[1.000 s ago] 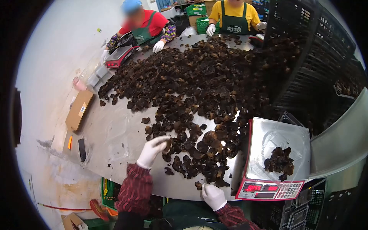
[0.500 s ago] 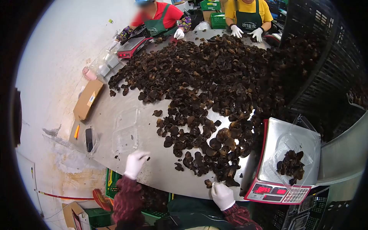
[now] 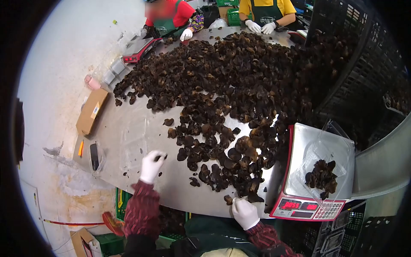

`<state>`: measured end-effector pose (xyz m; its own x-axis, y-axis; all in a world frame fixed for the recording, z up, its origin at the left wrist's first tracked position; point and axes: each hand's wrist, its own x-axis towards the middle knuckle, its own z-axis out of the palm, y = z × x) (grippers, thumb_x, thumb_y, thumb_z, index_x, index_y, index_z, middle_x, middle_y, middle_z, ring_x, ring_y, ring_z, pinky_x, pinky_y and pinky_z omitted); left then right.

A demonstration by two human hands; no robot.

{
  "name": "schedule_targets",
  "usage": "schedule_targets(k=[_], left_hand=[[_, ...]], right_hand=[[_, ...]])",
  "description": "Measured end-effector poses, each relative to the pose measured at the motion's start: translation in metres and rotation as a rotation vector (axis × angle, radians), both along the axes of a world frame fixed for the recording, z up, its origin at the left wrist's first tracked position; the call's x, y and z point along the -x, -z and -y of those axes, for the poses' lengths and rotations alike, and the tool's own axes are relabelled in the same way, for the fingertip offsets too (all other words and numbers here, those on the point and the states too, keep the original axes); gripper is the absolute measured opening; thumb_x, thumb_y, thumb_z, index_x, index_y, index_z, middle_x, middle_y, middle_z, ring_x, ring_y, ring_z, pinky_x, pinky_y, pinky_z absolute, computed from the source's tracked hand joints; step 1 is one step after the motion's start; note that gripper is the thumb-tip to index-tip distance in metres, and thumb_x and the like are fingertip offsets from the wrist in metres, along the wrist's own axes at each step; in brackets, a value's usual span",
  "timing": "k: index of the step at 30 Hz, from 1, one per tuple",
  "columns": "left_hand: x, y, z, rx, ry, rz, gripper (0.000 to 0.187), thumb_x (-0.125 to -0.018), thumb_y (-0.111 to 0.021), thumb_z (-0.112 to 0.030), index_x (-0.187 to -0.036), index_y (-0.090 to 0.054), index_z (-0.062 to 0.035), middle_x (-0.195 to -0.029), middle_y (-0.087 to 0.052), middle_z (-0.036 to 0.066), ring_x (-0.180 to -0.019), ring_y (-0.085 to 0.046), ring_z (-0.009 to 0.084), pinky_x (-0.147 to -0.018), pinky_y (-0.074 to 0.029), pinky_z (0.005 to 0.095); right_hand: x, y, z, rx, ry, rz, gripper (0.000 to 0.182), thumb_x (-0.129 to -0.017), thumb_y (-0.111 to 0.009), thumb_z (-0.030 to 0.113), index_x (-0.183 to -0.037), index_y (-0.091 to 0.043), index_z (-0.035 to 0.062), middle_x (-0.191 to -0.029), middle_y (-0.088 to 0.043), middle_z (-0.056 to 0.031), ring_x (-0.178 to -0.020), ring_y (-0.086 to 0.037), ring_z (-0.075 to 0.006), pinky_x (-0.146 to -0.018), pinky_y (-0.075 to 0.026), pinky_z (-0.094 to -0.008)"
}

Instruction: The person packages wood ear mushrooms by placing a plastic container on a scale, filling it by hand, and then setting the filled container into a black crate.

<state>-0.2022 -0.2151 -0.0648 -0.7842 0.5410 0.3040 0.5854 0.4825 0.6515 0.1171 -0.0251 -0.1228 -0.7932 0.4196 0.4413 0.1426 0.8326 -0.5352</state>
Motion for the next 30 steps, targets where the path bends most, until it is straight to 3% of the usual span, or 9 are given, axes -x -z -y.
schedule_targets(k=[5,9,11,14,18,20,23,27,30], left_hand=[[-0.052,-0.056,0.112,0.348,-0.08,0.439,0.01,-0.082,-0.062,-0.003,-0.09,-0.067,-0.0021,-0.082,-0.069,0.01,-0.074,-0.066,0.0166,-0.07,-0.051,0.0279],[-0.058,-0.043,0.175,0.623,-0.133,0.423,0.02,-0.082,-0.068,-0.016,-0.099,-0.068,-0.0053,-0.092,-0.069,0.015,-0.087,-0.067,0.0247,-0.077,-0.051,0.0338],[-0.064,-0.041,0.176,1.072,-0.259,0.303,0.035,-0.079,-0.072,-0.021,-0.11,-0.065,-0.0085,-0.107,-0.065,0.016,-0.098,-0.063,0.0306,-0.083,-0.05,0.0387],[-0.06,-0.039,0.122,0.781,-0.163,0.004,0.044,-0.077,-0.072,-0.022,-0.118,-0.062,-0.0117,-0.115,-0.061,0.016,-0.103,-0.059,0.0342,-0.087,-0.049,0.0425],[-0.083,-0.027,-0.002,0.311,0.275,-0.224,0.043,-0.075,-0.072,-0.019,-0.116,-0.063,-0.0077,-0.116,-0.061,0.015,-0.107,-0.057,0.0345,-0.092,-0.047,0.0405],[-0.1,-0.023,-0.054,0.244,0.509,-0.073,0.049,-0.074,-0.073,-0.024,-0.121,-0.062,-0.0154,-0.127,-0.056,0.014,-0.117,-0.051,0.0343,-0.1,-0.04,0.0442],[-0.126,-0.012,-0.082,0.462,0.607,-0.256,0.06,-0.072,-0.075,-0.033,-0.128,-0.055,-0.0333,-0.145,-0.037,0.011,-0.133,-0.032,0.0379,-0.107,-0.022,0.0577],[-0.109,-0.004,-0.067,0.69,0.47,-0.26,0.059,-0.069,-0.077,-0.029,-0.125,-0.059,-0.0319,-0.145,-0.038,0.011,-0.134,-0.032,0.0376,-0.107,-0.022,0.0576],[-0.116,-0.026,-0.08,0.383,0.464,-0.292,0.058,-0.066,-0.078,-0.024,-0.122,-0.062,-0.0227,-0.142,-0.041,0.014,-0.131,-0.036,0.0382,-0.105,-0.028,0.0543]], right_hand=[[0.0,0.0,0.0,0.012,0.005,-0.003,0.007,-0.08,-0.067,0.009,-0.083,-0.06,0.0074,-0.063,-0.053,-0.0067,-0.056,-0.057,-0.0231,-0.05,-0.047,-0.0354],[0.0,0.001,0.0,0.016,0.003,-0.011,0.007,-0.081,-0.067,0.01,-0.083,-0.06,0.0077,-0.062,-0.051,-0.0068,-0.056,-0.056,-0.0235,-0.05,-0.046,-0.0358],[0.0,0.004,0.0,0.012,0.0,-0.026,0.007,-0.081,-0.066,0.01,-0.082,-0.06,0.0077,-0.063,-0.051,-0.0068,-0.056,-0.056,-0.0235,-0.05,-0.046,-0.0357],[-0.001,0.0,-0.001,0.009,0.001,-0.03,0.007,-0.081,-0.066,0.01,-0.082,-0.059,0.0078,-0.063,-0.051,-0.0068,-0.056,-0.056,-0.0232,-0.05,-0.046,-0.0355],[-0.001,0.001,0.0,-0.005,0.001,-0.018,0.006,-0.083,-0.064,0.011,-0.081,-0.059,0.008,-0.063,-0.051,-0.0067,-0.056,-0.056,-0.0227,-0.05,-0.047,-0.0353],[-0.002,0.002,0.0,-0.02,0.013,-0.008,0.005,-0.083,-0.064,0.011,-0.082,-0.059,0.0082,-0.063,-0.05,-0.0066,-0.056,-0.057,-0.0223,-0.05,-0.047,-0.0352],[-0.002,0.002,0.001,-0.038,0.001,-0.005,0.007,-0.082,-0.063,0.011,-0.081,-0.058,0.0077,-0.063,-0.05,-0.0067,-0.055,-0.056,-0.0227,-0.05,-0.046,-0.0352],[-0.002,0.003,-0.001,-0.022,-0.031,-0.058,0.009,-0.082,-0.063,0.01,-0.077,-0.056,0.0077,-0.061,-0.048,-0.0071,-0.052,-0.054,-0.024,-0.047,-0.044,-0.0358],[-0.003,0.001,0.0,0.006,-0.023,-0.095,0.013,-0.081,-0.064,0.009,-0.072,-0.055,0.0077,-0.057,-0.047,-0.0066,-0.047,-0.052,-0.0242,-0.045,-0.043,-0.0368]])
